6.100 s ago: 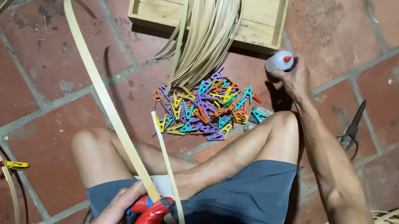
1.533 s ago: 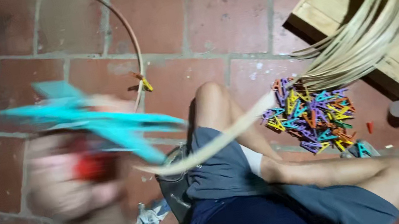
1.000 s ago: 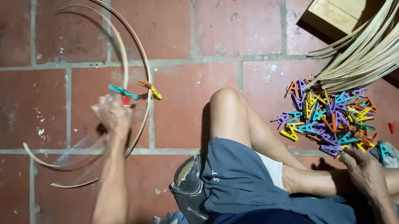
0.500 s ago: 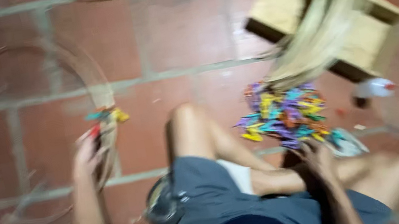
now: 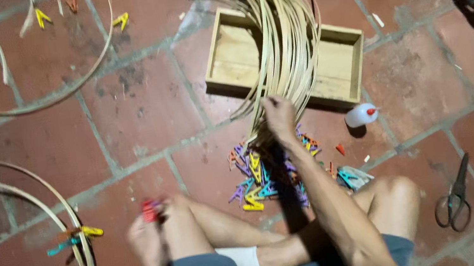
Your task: The person sits on a tiled floor and repeatedly joins thin bamboo strips end-to-end using a small bottle of liquid adhesive and colorful plastic clips. They apply glue to the overlapping ends, press them together, and secure each joint with a clip before setting the joined strip aside.
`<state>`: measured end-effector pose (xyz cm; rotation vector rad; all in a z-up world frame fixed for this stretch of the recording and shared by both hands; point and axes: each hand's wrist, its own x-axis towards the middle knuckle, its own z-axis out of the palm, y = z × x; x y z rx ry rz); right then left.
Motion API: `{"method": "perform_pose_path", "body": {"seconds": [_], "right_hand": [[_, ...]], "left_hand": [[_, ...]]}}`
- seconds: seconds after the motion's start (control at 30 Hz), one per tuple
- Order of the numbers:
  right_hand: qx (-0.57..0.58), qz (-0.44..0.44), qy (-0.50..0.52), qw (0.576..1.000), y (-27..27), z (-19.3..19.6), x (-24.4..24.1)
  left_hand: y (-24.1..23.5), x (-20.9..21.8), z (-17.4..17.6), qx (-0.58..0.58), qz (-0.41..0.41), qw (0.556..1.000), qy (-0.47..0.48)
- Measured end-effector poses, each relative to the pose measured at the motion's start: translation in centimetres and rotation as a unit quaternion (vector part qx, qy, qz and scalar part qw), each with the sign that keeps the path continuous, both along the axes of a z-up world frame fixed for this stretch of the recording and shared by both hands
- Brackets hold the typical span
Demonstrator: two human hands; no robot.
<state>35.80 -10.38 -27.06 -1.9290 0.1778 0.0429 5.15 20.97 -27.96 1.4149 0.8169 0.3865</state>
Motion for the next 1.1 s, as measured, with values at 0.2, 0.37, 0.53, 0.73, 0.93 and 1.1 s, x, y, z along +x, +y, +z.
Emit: {"method": "perform_pose_path", "body": {"seconds": [0.2, 0.37, 0.53, 0.73, 0.93, 1.1], "right_hand": [[-0.154, 0.036, 0.082, 0.984, 3.5, -3.6, 3.5], [-0.082, 0.053, 0.042, 0.994, 3.9, -3.6, 1.7], [0.173, 0.120, 0.132, 0.969, 3.9, 1.0, -2.5], [0.116, 0.266, 0.054, 0.955, 1.9, 4.5, -14.6], [0.147, 0.284, -0.134, 0.938, -1.6, 4.3, -17.0], [0.020, -0.006, -0.057, 0.998, -5.0, 1.3, -0.2]], "left_hand": [[-7.1, 15.3, 1.4, 0.054, -0.162, 0.984, 0.055], [-11.1, 25.6, 0.3, 0.182, -0.243, 0.947, 0.102], [-14.0, 33.6, 4.7, -0.057, -0.256, 0.965, 0.028], [-11.3, 38.9, 14.8, -0.202, -0.199, 0.951, -0.121], [-6.9, 37.4, 25.1, -0.279, -0.211, 0.920, -0.174], [-4.0, 27.8, 34.4, -0.212, -0.278, 0.894, -0.279]]}}
